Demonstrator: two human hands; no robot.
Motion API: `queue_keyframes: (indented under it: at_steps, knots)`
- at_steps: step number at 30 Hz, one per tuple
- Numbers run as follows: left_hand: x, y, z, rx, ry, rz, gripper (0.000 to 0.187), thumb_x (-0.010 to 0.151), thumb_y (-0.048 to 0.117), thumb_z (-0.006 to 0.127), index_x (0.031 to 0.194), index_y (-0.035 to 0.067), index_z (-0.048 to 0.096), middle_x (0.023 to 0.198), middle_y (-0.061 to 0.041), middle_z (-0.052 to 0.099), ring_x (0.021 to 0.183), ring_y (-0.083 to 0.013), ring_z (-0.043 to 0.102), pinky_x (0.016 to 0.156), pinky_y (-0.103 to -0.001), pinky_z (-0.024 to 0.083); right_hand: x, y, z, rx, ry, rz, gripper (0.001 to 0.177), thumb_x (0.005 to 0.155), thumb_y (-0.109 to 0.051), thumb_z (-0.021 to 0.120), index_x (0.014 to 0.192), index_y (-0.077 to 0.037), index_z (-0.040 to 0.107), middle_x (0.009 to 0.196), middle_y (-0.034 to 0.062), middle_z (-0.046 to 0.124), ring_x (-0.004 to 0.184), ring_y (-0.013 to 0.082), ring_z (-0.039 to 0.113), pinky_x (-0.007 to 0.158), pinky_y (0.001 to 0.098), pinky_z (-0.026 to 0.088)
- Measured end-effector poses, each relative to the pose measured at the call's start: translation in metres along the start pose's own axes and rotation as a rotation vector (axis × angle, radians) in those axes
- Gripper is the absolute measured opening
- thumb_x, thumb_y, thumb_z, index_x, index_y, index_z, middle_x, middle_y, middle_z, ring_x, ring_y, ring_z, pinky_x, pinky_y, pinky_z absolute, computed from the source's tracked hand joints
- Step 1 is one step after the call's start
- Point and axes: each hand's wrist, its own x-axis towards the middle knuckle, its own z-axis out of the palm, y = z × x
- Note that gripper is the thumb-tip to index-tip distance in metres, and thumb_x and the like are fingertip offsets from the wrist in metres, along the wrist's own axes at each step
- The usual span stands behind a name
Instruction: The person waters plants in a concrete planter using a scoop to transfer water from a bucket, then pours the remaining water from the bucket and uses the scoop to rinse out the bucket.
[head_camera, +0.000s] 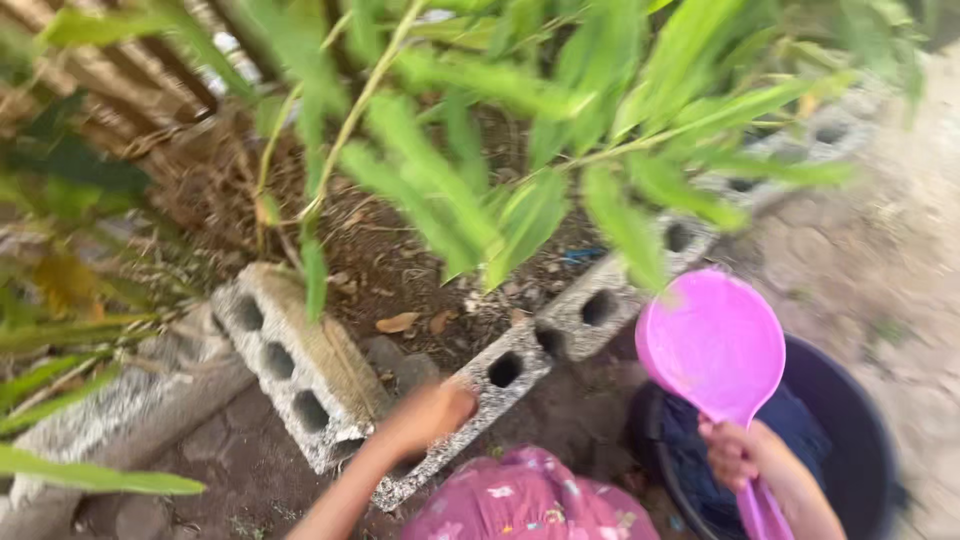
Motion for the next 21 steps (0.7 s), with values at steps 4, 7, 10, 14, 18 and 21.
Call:
queue_keyframes:
  at_steps: [4, 7, 10, 14, 18, 21]
  knots:
    - [0.153, -0.041, 0.043, -0.548, 0.292, 0.125, 0.023, 0.092, 0.02, 0.067, 0.112, 0.008, 0.072, 0.099, -0.008, 0.077, 0.088, -0.0159, 0.071, 0.078, -0.032, 0.056, 0.064, -0.03, 0.033, 0.047, 0.081, 0.082, 0.01, 0.095, -0.017, 0.057, 0.099, -0.008, 0.06, 0.061, -0.0099, 0.043, 0.044, -0.0006, 0.039, 0.033, 0.0164, 0.024]
    - [0.225, -0.07, 0.079, -0.872, 0.424, -0.046, 0.031, 0.083, 0.006, 0.061, 0.112, 0.005, 0.073, 0.096, -0.008, 0.079, 0.084, -0.0166, 0.072, 0.075, -0.033, 0.056, 0.1, -0.035, 0.08, -0.105, -0.163, -0.054, 0.011, 0.093, -0.014, 0.056, 0.095, -0.004, 0.061, 0.058, -0.0097, 0.042, 0.039, 0.0019, 0.036, 0.035, 0.0209, 0.03]
    - [0.263, -0.092, 0.055, -0.806, 0.561, -0.222, 0.031, 0.087, 0.007, 0.062, 0.114, 0.003, 0.075, 0.1, -0.011, 0.079, 0.09, -0.0214, 0.073, 0.083, -0.035, 0.056, 0.108, -0.033, 0.127, -0.148, -0.198, -0.104, 0.027, 0.1, -0.017, 0.058, 0.076, -0.013, 0.047, 0.056, -0.0086, 0.04, 0.041, 0.0061, 0.039, 0.036, 0.0246, 0.032]
    - [0.288, -0.08, 0.011, -0.273, 0.835, -0.02, 0.062, 0.074, 0.014, 0.08, 0.131, 0.001, 0.06, 0.129, -0.023, 0.063, 0.119, -0.0378, 0.059, 0.099, -0.045, 0.046, 0.166, -0.044, 0.172, -0.144, -0.228, 0.048, 0.027, 0.097, -0.014, 0.058, 0.073, -0.015, 0.047, 0.055, -0.0101, 0.042, 0.041, 0.0009, 0.036, 0.037, 0.0205, 0.031]
    - [0.304, -0.042, -0.005, -0.334, 0.763, -0.139, 0.069, 0.078, 0.022, 0.078, 0.143, 0.016, 0.055, 0.137, -0.022, 0.058, 0.127, -0.0378, 0.055, 0.107, -0.046, 0.043, 0.215, -0.05, 0.207, -0.139, -0.266, 0.07, 0.027, 0.096, -0.01, 0.062, 0.073, -0.014, 0.048, 0.055, -0.0082, 0.047, 0.043, 0.0021, 0.042, 0.037, 0.0193, 0.036]
    - [0.302, -0.026, -0.003, -0.416, 0.709, -0.168, 0.046, 0.089, 0.028, 0.073, 0.133, 0.018, 0.067, 0.131, -0.018, 0.067, 0.122, -0.0349, 0.065, 0.106, -0.047, 0.048, 0.221, -0.051, 0.233, -0.211, -0.252, -0.079, 0.022, 0.093, -0.009, 0.064, 0.076, -0.01, 0.05, 0.055, -0.0049, 0.049, 0.043, 0.0067, 0.048, 0.039, 0.022, 0.041]
